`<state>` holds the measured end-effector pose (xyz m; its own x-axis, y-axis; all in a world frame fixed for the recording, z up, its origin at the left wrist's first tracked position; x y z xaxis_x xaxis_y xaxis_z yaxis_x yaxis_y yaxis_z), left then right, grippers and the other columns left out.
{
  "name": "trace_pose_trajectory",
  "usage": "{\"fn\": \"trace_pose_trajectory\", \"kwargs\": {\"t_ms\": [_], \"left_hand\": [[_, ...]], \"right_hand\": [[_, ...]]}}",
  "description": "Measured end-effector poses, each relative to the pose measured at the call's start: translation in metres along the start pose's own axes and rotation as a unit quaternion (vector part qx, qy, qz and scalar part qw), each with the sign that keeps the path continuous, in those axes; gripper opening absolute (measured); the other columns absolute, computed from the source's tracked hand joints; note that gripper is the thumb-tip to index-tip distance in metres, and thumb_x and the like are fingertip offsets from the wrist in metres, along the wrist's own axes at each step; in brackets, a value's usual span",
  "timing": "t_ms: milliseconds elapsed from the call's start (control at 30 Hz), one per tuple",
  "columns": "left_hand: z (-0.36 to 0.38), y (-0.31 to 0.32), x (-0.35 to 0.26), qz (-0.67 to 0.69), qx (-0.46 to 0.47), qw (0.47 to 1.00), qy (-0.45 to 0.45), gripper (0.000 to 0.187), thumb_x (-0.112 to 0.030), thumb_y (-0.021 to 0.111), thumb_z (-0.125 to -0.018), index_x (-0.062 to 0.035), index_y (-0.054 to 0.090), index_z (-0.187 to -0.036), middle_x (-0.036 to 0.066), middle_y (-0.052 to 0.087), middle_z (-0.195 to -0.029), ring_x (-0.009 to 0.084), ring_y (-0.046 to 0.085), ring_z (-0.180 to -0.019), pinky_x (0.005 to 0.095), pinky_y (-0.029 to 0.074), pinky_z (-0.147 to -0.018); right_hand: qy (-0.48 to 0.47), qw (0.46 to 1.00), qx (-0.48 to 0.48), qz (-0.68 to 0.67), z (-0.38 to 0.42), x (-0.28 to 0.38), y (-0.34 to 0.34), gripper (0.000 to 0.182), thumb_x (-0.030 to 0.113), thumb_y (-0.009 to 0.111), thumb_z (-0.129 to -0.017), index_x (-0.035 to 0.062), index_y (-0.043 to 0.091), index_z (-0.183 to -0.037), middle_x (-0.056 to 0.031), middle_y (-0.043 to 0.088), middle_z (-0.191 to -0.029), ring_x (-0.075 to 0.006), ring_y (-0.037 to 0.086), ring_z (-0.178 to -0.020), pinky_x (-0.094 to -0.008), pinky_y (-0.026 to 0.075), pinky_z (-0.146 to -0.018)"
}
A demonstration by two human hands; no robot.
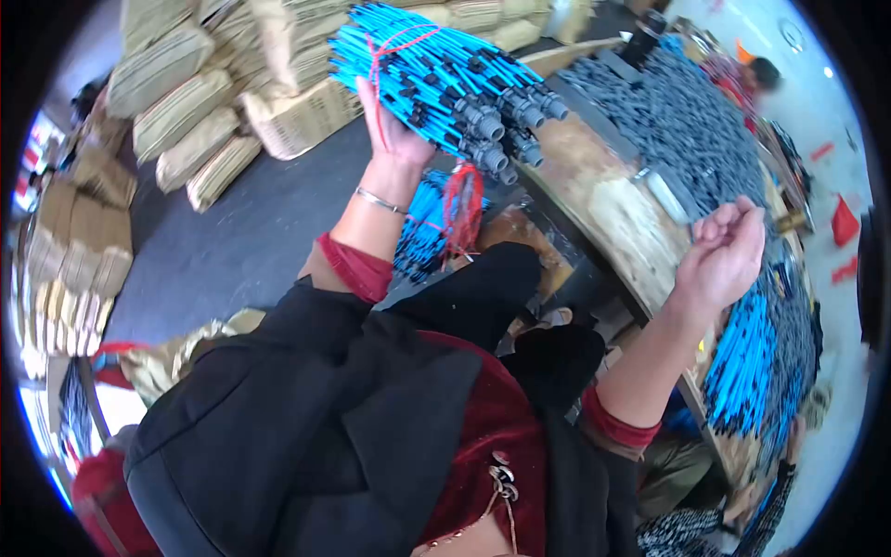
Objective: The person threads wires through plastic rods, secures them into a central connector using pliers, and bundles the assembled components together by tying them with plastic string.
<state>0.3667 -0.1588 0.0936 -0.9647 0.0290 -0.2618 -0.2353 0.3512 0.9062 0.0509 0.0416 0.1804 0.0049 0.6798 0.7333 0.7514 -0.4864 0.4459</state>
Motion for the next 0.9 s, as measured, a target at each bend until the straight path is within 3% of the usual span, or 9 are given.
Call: {"fn": "trace_pose_trajectory", "kwargs": {"t_ms": [200,367,467,567,667,767,800,833,900], "left_hand": [[0.017,-0.041,-0.028,0.043,-0.015,0.998,-0.039,0.075,-0.068,0.029,-0.083,-0.0107,0.045,-0.129,0.012,0.046,-0.130,0.0346,0.044,-0.117,0.0515,0.030,-0.101],[0.032,-0.092,-0.050,0.038,-0.052,0.996,-0.058,0.075,-0.068,0.030,-0.083,-0.0101,0.045,-0.129,0.014,0.047,-0.130,0.0354,0.045,-0.116,0.0526,0.030,-0.101],[0.060,-0.145,-0.081,-0.135,-0.181,0.974,0.012,0.075,-0.066,0.034,-0.083,-0.0081,0.042,-0.131,0.014,0.046,-0.130,0.0344,0.044,-0.117,0.0504,0.032,-0.101],[0.089,-0.199,-0.112,-0.219,-0.263,0.940,-0.005,0.073,-0.061,0.039,-0.085,-0.0055,0.038,-0.132,0.017,0.045,-0.130,0.0331,0.044,-0.118,0.0486,0.034,-0.100],[0.118,-0.252,-0.140,-0.254,-0.334,0.907,-0.033,0.065,-0.053,0.042,-0.088,-0.0043,0.039,-0.131,0.016,0.046,-0.128,0.0312,0.048,-0.115,0.0465,0.038,-0.098],[0.152,-0.308,-0.153,-0.253,-0.422,0.865,-0.093,0.060,-0.048,0.043,-0.089,-0.0041,0.041,-0.129,0.015,0.051,-0.123,0.0283,0.052,-0.110,0.0432,0.041,-0.096],[0.164,-0.321,-0.155,-0.267,-0.458,0.841,-0.107,0.057,-0.047,0.044,-0.089,-0.0043,0.043,-0.127,0.014,0.053,-0.122,0.0271,0.054,-0.108,0.0415,0.042,-0.095],[0.175,-0.340,-0.158,-0.293,-0.486,0.814,-0.127,0.059,-0.052,0.046,-0.086,-0.0083,0.047,-0.126,0.013,0.053,-0.121,0.0269,0.053,-0.108,0.0439,0.042,-0.094],[0.188,-0.379,-0.157,-0.273,-0.492,0.815,-0.139,0.060,-0.047,0.051,-0.085,-0.0039,0.043,-0.127,0.013,0.054,-0.119,0.0246,0.055,-0.106,0.0397,0.044,-0.092]], "right_hand": [[-0.062,0.952,0.166,0.250,0.038,-0.013,0.034,0.015,0.011,0.054,-0.089,-0.0035,0.058,-0.094,-0.0030,0.057,-0.071,-0.0051,0.049,-0.058,-0.0175,0.041,-0.054],[-0.018,0.912,0.235,0.336,0.047,-0.067,0.034,0.014,0.012,0.056,-0.088,-0.0008,0.061,-0.091,-0.0028,0.058,-0.070,-0.0064,0.052,-0.061,-0.0191,0.043,-0.056],[-0.016,0.864,0.271,0.425,0.057,-0.097,0.037,0.014,0.011,0.058,-0.087,-0.0009,0.061,-0.092,-0.0033,0.059,-0.071,-0.0075,0.053,-0.061,-0.0198,0.043,-0.057],[-0.011,0.845,0.288,0.451,0.055,-0.129,0.037,0.013,0.010,0.058,-0.086,-0.0019,0.061,-0.092,-0.0062,0.060,-0.073,-0.0093,0.055,-0.062,-0.0217,0.045,-0.059],[-0.009,0.811,0.321,0.489,0.053,-0.164,0.046,0.012,0.006,0.058,-0.085,-0.0020,0.061,-0.094,-0.0103,0.062,-0.082,-0.0164,0.059,-0.071,-0.0273,0.047,-0.066],[-0.160,0.747,0.407,0.501,0.061,-0.183,0.073,0.016,0.003,0.059,-0.082,-0.0018,0.060,-0.097,-0.0138,0.062,-0.094,-0.0250,0.059,-0.083,-0.0330,0.047,-0.076],[-0.135,0.739,0.428,0.502,0.061,-0.194,0.073,0.022,0.000,0.060,-0.080,-0.0012,0.059,-0.101,-0.0149,0.059,-0.103,-0.0308,0.056,-0.094,-0.0376,0.044,-0.083],[-0.147,0.725,0.435,0.513,0.060,-0.200,0.077,0.022,-0.001,0.060,-0.080,-0.0013,0.058,-0.102,-0.0152,0.058,-0.105,-0.0311,0.055,-0.095,-0.0379,0.043,-0.084],[-0.173,0.695,0.446,0.537,0.056,-0.210,0.085,0.023,-0.001,0.059,-0.079,-0.0015,0.058,-0.102,-0.0158,0.057,-0.107,-0.0315,0.054,-0.098,-0.0385,0.042,-0.085]]}}
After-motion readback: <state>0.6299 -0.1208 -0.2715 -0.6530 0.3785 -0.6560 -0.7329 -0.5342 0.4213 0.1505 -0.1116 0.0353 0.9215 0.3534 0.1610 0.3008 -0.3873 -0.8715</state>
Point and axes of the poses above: each hand's wrist, its own z-axis away from the middle knuckle, its own y-axis out of the palm, x = y × z, the point moved 8 cm from there along -z, towards the middle knuckle
